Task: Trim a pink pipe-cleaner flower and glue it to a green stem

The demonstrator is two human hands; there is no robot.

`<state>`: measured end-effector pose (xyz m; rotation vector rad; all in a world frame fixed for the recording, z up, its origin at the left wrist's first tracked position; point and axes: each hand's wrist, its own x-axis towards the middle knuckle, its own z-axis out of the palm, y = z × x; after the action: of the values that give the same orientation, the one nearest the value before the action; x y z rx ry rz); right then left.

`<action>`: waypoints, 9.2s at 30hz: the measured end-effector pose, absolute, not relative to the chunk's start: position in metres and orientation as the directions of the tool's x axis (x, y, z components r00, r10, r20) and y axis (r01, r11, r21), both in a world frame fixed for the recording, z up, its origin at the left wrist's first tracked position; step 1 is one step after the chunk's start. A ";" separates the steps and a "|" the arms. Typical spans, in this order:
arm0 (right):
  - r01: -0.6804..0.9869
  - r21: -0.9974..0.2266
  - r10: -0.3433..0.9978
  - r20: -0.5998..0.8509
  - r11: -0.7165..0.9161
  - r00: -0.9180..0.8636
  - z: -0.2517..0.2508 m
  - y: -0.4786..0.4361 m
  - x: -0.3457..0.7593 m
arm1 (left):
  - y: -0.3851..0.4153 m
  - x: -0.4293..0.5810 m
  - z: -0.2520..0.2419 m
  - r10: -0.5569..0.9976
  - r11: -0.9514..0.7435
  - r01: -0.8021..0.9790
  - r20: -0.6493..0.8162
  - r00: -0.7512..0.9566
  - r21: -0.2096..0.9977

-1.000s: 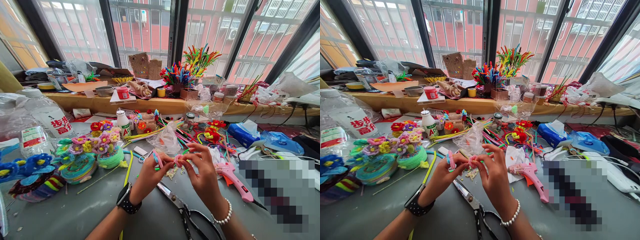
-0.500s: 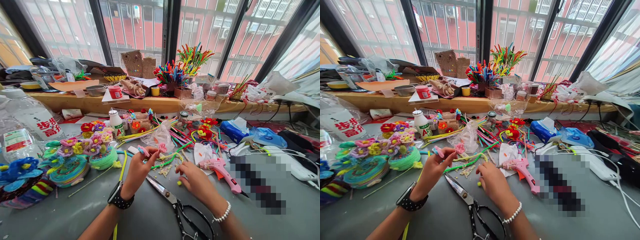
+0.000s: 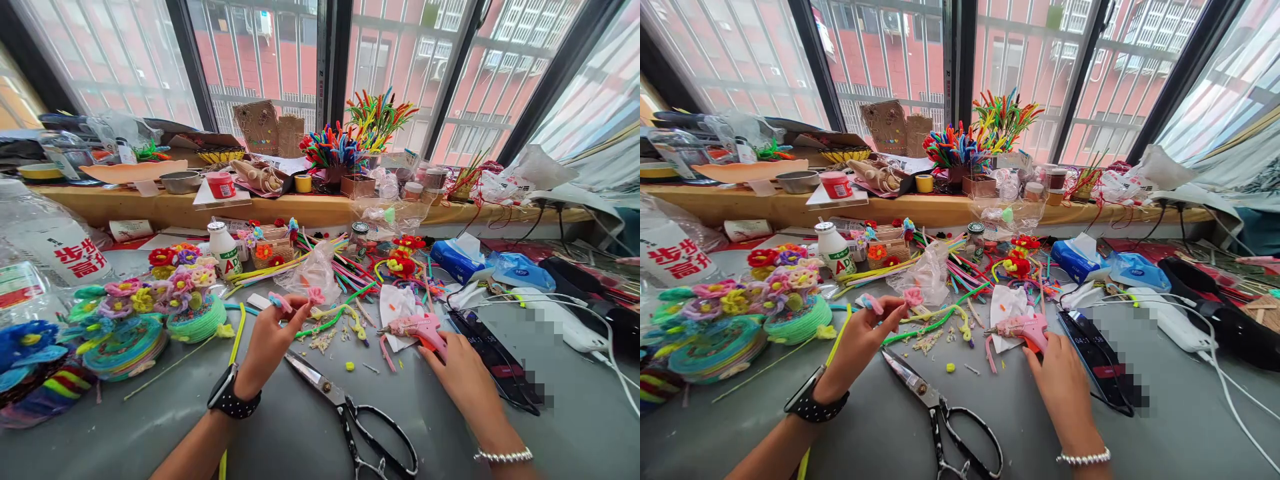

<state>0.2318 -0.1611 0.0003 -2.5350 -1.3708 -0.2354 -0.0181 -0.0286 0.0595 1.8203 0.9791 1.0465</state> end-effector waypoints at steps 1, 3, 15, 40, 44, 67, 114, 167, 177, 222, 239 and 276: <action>0.843 -0.144 0.808 0.242 -0.517 0.537 0.000 -0.159 0.233 | -0.029 -0.018 0.060 0.890 -0.379 0.231 0.285 0.357 0.896; 0.839 -0.136 0.813 0.207 -0.527 0.544 0.002 -0.154 0.236 | -0.029 -0.018 0.060 0.891 -0.382 0.240 0.286 0.352 0.893; 0.742 -0.429 0.724 0.244 -0.516 0.645 0.023 -0.146 0.239 | -0.031 -0.017 0.064 0.893 -0.384 0.264 0.284 0.349 0.885; 0.881 -0.470 0.597 0.695 -0.043 0.400 0.053 -0.111 0.176 | -0.034 -0.018 0.057 0.746 -0.622 0.135 0.532 0.400 0.771; 0.901 -0.433 0.553 0.746 -0.020 0.371 0.052 -0.113 0.176 | -0.034 -0.018 0.057 0.751 -0.617 0.138 0.526 0.399 0.775; 0.953 -0.300 0.480 0.841 0.031 0.249 0.052 -0.114 0.173 | -0.035 -0.017 0.057 0.755 -0.616 0.164 0.518 0.401 0.771; 0.948 -0.319 0.471 0.836 0.001 0.281 0.054 -0.118 0.173 | -0.036 -0.017 0.058 0.759 -0.615 0.184 0.511 0.404 0.767; 0.988 -0.103 0.420 0.896 -0.117 0.143 0.044 -0.113 0.182 | -0.034 -0.017 0.056 0.754 -0.618 0.184 0.510 0.413 0.765; 0.088 -0.990 0.797 -0.036 -0.112 0.603 0.051 -0.107 0.205 | -0.016 -0.028 0.058 0.923 -0.248 -0.167 0.285 0.257 0.954; 0.908 -0.324 0.836 0.547 0.265 -0.049 0.025 -0.144 0.192 | -0.018 -0.027 0.060 0.912 -0.330 -0.038 0.329 0.247 0.943; 0.777 -0.564 0.907 0.420 0.278 -0.020 0.039 -0.114 0.152 | -0.019 -0.029 0.058 0.853 -0.400 -0.078 0.402 0.334 0.913; 0.198 -0.947 0.873 0.312 0.254 0.374 0.061 -0.112 0.142 | -0.031 -0.018 0.063 0.698 -0.530 0.075 0.385 0.604 0.845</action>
<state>0.1422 -0.1121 0.0611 -1.2575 -1.1245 0.6228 -0.0183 -0.0311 0.0626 1.9850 0.6121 0.9338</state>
